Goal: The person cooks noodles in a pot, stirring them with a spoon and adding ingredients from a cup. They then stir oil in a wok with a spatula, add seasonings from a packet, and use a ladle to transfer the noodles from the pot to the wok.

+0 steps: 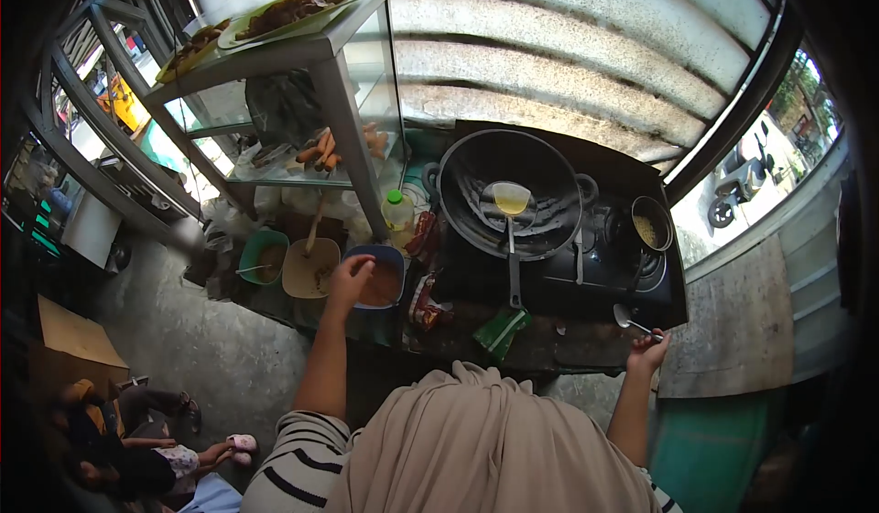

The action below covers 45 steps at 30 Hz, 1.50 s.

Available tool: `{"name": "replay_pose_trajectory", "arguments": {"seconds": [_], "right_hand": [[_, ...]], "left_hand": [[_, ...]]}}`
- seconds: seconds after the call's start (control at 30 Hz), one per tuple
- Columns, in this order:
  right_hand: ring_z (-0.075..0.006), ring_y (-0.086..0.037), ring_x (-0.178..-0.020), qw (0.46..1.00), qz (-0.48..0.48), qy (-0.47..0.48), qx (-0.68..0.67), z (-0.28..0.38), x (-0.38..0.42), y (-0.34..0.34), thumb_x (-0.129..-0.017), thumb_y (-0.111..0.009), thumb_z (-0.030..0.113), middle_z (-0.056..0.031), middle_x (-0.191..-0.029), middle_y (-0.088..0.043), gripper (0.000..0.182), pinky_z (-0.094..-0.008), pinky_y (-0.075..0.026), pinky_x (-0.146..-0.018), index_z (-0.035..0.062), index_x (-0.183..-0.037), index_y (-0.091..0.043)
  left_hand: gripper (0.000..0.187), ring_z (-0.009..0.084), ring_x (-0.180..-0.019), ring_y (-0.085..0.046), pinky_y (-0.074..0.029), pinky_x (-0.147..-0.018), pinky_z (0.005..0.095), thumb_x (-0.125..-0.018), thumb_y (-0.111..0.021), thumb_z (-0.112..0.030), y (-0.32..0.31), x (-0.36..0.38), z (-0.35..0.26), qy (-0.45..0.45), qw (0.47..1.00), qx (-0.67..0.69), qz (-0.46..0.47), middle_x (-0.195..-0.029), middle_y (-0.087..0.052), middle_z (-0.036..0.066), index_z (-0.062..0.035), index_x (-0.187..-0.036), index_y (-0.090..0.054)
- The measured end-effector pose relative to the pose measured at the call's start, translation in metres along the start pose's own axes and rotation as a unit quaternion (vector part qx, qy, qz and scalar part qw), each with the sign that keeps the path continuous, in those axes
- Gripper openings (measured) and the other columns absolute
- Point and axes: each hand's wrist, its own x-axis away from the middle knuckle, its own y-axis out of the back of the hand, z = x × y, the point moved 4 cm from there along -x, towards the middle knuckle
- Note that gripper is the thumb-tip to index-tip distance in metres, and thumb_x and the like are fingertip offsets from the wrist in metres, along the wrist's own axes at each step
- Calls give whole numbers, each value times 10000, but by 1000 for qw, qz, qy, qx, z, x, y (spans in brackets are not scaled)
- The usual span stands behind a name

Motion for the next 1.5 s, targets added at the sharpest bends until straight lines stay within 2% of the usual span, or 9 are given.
{"name": "replay_pose_trajectory", "arguments": {"seconds": [0.1, 0.23, 0.3, 0.43, 0.6, 0.83, 0.93, 1.1, 1.5], "right_hand": [[-101, -379, -513, 999, -13, -37, -24, -8, 15, 13, -964, -382, 463, 9, -588, -411, 399, -253, -311, -471, 101, -859, -514], [-101, -379, -509, 999, -33, -16, 2, 10, 38, 26, -957, -403, 469, 12, -586, -410, 394, -249, -314, -464, 105, -855, -516], [-100, -378, -507, 999, -47, -1, 14, 22, 47, 39, -956, -407, 470, 12, -586, -410, 393, -249, -313, -462, 107, -854, -516], [-99, -373, -502, 996, -77, 31, 34, 39, 61, 68, -950, -417, 475, 18, -582, -407, 385, -248, -310, -458, 116, -848, -511], [-91, -376, -495, 990, -122, 53, 49, 54, 83, 73, -945, -429, 483, 27, -568, -408, 385, -244, -312, -456, 120, -857, -522], [-88, -377, -493, 987, -129, 75, 64, 67, 91, 69, -940, -447, 484, 28, -572, -415, 375, -241, -309, -454, 126, -863, -529], [-90, -375, -493, 985, -132, 77, 75, 61, 88, 68, -937, -452, 485, 30, -574, -415, 371, -242, -304, -453, 130, -864, -530], [-91, -370, -491, 990, -112, 48, 66, 38, 66, 66, -932, -454, 491, 33, -580, -421, 371, -242, -293, -449, 135, -864, -533], [-91, -397, -512, 995, -62, 24, 75, 12, 10, 16, -942, -457, 449, 27, -588, -426, 340, -247, -318, -474, 132, -858, -546]], "left_hand": [[258, 188, -845, -638, -484, -768, 310, -894, -563, -203, 42, -85, 11, -100, 981, -59, -158, -949, -672, 69, -40, -1080, -637], [281, 284, -918, -638, -478, -815, 366, -864, -562, -206, 50, -168, 38, -12, 979, -148, -137, -980, -674, 111, -38, -1075, -639], [365, 349, -997, -599, -465, -859, 427, -814, -588, -210, 51, -198, 63, -101, 957, -226, -149, -1079, -635, 164, -72, -1152, -597], [488, 368, -1074, -558, -461, -887, 451, -765, -632, -240, 46, -214, 85, -78, 931, -321, -157, -1163, -583, 197, -94, -1220, -531], [775, 354, -1086, -554, -466, -894, 481, -651, -732, -475, 38, -208, 67, 73, 924, -358, -116, -1166, -556, 181, -88, -1260, -449], [828, 363, -1069, -556, -472, -856, 494, -629, -720, -596, 27, -209, 55, -9, 880, -417, -229, -1096, -575, 166, -78, -1222, -466], [796, 355, -1050, -559, -463, -866, 463, -624, -734, -572, 27, -193, 51, 35, 858, -453, -240, -1084, -575, 162, -77, -1197, -490], [694, 356, -1027, -553, -428, -894, 454, -612, -793, -385, 29, -155, 48, -152, 879, -331, -307, -1073, -573, 168, -70, -1166, -519], [713, 337, -1109, -541, -443, -919, 408, -684, -779, -181, 44, -58, -14, -187, 896, -234, -328, -1195, -541, 181, -12, -1290, -445]]}}
